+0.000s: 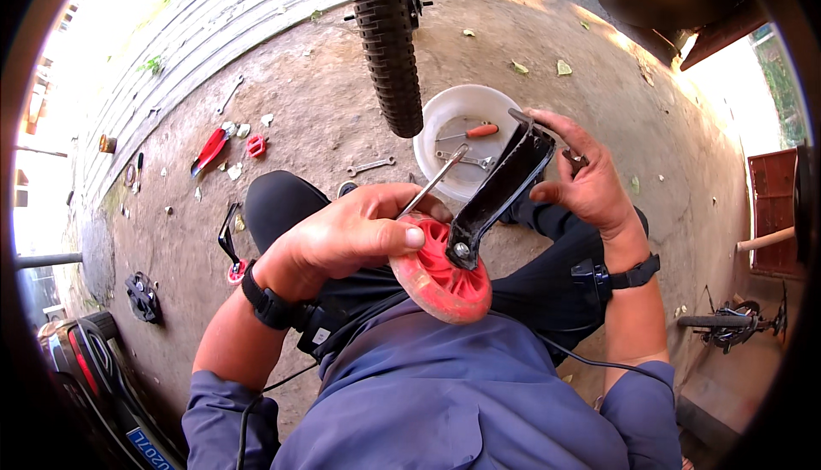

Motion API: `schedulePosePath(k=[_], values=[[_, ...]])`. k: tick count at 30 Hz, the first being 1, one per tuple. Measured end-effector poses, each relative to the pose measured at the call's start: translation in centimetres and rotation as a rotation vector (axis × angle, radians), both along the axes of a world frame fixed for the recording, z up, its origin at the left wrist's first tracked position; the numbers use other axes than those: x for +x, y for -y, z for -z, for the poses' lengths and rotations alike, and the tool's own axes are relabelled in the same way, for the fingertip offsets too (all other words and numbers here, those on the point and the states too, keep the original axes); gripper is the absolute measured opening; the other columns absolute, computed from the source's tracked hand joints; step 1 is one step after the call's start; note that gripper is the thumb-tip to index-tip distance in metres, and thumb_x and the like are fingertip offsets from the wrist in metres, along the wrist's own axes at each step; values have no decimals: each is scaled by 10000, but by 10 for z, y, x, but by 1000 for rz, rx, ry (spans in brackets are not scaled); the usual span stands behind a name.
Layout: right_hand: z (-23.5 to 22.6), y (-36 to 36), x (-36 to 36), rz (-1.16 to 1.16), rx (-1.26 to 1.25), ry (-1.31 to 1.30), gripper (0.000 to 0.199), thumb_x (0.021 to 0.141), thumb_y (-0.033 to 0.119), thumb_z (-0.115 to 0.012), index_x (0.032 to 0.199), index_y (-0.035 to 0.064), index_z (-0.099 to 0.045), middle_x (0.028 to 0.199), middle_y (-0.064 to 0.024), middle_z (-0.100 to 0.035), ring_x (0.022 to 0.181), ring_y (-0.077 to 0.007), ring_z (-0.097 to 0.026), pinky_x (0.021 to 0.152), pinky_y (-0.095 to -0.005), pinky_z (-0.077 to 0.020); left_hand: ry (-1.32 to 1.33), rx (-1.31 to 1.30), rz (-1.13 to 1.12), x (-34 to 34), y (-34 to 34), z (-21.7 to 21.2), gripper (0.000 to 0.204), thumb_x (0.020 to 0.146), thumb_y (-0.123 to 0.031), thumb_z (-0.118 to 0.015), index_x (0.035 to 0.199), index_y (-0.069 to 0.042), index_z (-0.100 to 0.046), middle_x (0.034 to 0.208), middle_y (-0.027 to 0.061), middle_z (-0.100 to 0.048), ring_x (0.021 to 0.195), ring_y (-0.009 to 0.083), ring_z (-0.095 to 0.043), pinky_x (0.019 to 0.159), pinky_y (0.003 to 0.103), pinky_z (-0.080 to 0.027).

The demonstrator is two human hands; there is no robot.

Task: The person assembles a red training wheel onto a black metal arm using a wrench and bolts. They tighten the components and attach the wheel to the arm, then hold the completed assembly.

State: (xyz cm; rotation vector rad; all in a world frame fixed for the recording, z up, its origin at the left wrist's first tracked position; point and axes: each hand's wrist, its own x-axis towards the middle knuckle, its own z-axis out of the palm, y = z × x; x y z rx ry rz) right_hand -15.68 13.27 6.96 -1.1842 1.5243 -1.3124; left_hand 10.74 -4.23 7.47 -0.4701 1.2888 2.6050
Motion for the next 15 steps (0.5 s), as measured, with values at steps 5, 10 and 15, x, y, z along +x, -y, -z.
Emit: schedulePosePath(k=[5,10,15], values=[[-2,11,6,2,-125,93,742,652,-76,-806,1330,61,-539,1217,-110,-651,1189,-236,-579,1040,-355,-439,-43,42,45,-1,3,-5,680,795,-314,-748,1272,107,-505,1188,176,-636,1080,208,-634,977,326,-487],[-8,16,-17,-76,-216,-556,409,635,-16,-784,1010,62,-642,966,-64,-649,920,-233,-612,847,-324,-468,-12,-1,-3,4,12,-19,700,789,-332,-750,1275,105,-502,1185,181,-637,1084,229,-635,985,343,-485],[-34,-8,-9,-75,-117,-607,347,661,81,-858,919,48,-629,835,-72,-622,755,-209,-616,678,-302,-470,-66,-154,-248,0,32,-34,546,874,-188,-668,1317,80,-493,1205,193,-643,1077,253,-657,991,378,-505]])
